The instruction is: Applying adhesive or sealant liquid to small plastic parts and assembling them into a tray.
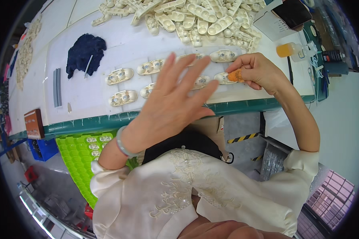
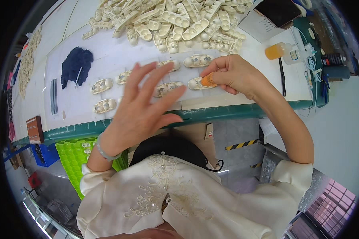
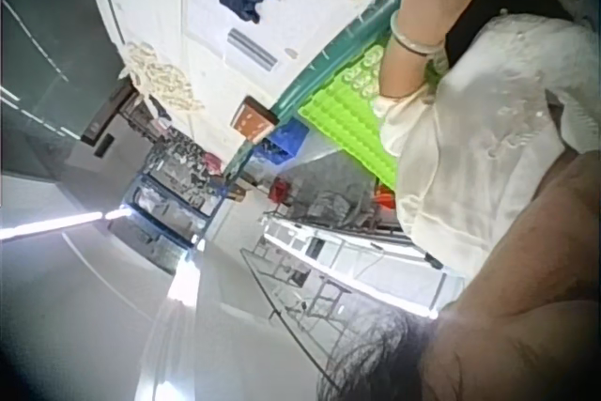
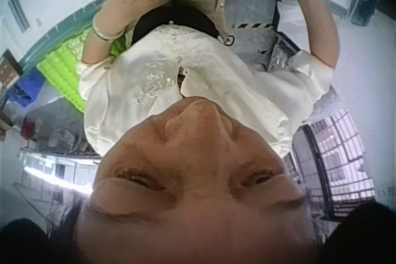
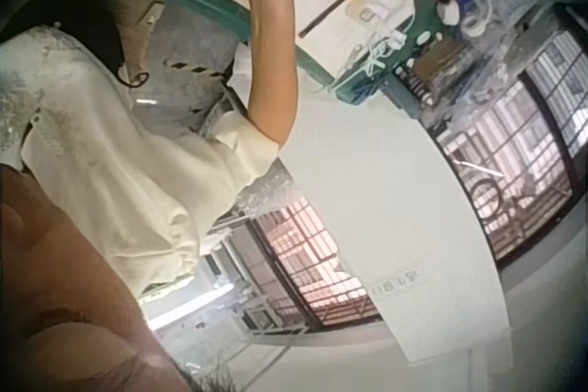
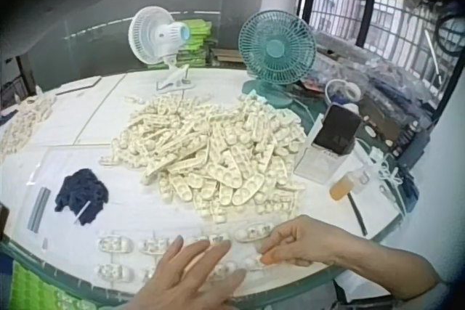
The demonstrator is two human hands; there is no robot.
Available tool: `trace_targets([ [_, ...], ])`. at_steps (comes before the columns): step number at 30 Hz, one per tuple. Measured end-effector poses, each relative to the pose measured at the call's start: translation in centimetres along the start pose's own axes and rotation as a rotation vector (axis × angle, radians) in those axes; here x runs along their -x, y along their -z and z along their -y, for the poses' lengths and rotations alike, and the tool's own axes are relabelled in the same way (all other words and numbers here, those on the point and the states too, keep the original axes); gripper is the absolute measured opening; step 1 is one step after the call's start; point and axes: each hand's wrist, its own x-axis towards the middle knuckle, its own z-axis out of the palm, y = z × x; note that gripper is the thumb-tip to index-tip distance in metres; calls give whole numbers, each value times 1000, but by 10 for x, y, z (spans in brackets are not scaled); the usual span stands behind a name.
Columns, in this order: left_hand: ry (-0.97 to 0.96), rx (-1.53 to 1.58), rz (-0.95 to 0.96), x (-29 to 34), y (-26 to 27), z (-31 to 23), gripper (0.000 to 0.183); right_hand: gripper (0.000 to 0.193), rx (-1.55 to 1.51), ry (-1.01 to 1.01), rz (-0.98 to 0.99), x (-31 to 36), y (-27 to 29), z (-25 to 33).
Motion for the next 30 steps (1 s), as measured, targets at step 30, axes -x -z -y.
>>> trace_targets([
  [30,-44,-71,160,-38,-10,-9,48,34,-136,592,-1118,34,29,-96],
])
